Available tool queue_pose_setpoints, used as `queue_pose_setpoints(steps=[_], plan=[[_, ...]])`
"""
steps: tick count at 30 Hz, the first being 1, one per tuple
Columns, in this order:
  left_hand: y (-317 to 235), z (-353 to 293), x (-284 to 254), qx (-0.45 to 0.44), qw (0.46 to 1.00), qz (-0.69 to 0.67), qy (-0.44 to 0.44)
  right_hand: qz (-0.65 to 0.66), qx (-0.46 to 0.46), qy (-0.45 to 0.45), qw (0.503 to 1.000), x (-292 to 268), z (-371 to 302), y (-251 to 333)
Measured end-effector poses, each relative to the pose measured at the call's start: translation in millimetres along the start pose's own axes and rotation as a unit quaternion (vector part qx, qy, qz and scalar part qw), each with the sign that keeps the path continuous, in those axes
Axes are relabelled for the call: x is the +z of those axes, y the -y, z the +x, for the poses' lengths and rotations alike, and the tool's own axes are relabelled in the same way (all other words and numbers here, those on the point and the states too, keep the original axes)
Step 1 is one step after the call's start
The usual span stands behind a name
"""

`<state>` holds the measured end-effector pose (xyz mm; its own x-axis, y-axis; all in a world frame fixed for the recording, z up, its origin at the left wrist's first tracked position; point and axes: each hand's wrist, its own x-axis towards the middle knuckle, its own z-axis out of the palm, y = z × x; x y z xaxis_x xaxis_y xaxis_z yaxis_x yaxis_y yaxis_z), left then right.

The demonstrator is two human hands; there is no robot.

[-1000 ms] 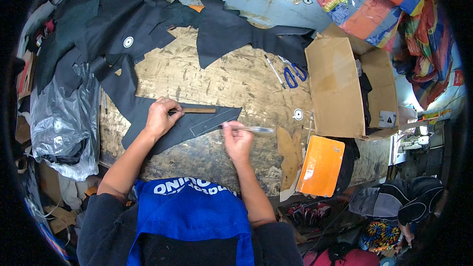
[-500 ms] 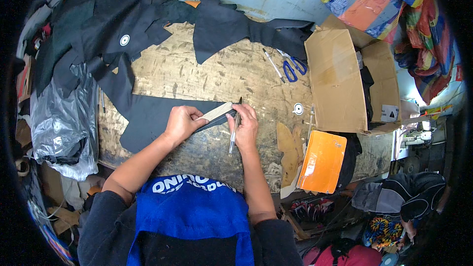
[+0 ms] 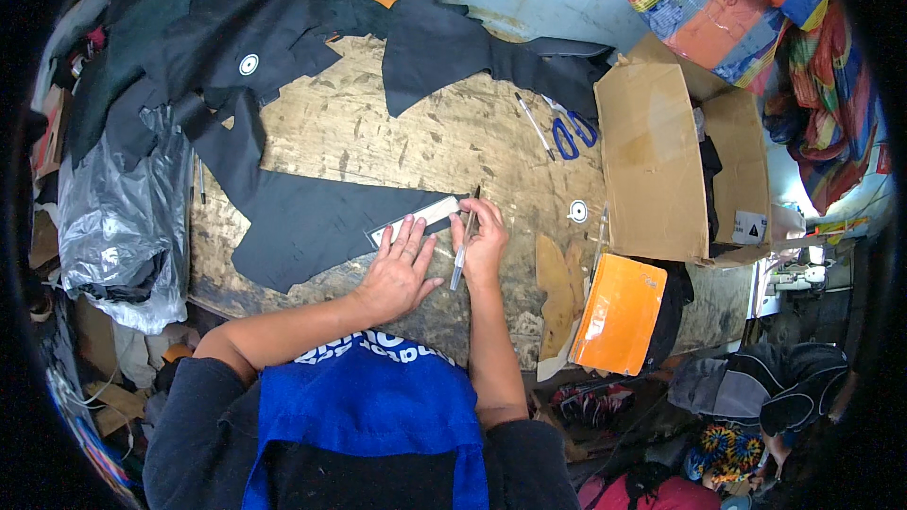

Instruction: The person lays out black fabric pieces on a wooden table, uses a ruler and marker to trace patterns, and cuts the fabric with scissors. The cut pieces are placed into a cardboard box.

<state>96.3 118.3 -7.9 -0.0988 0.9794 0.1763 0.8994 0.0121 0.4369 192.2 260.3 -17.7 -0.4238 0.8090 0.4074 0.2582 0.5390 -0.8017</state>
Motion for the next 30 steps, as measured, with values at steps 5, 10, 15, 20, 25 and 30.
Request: queue_pose_setpoints(steps=[5, 10, 15, 20, 25, 30], plan=[[1, -1, 0, -0.025, 1.0, 0.007, 0.006, -0.022, -0.025, 0.005, 0.999, 0, -1, 1], [0, -1, -2, -0.014, 1.0, 0.012, 0.014, 0.023, 0.037, 0.004, 0.999, 1, 1, 3], [-4, 0, -4, -0.015, 0.999, 0.036, 0.014, 0.09, 0.057, -0.029, 0.994, -4, 6, 2], [-4, 0, -3, -0.013, 0.999, 0.048, 0.013, 0.19, 0.164, 0.002, 0.968, -3, 9, 0], [-4, 0, -1, -0.014, 0.999, 0.047, 0.016, 0.101, 0.098, 0.017, 0.99, 0, 12, 3], [-4, 0, -1, -0.012, 0.999, 0.049, 0.018, 0.017, 0.052, 0.032, 0.998, -1, 15, 9]])
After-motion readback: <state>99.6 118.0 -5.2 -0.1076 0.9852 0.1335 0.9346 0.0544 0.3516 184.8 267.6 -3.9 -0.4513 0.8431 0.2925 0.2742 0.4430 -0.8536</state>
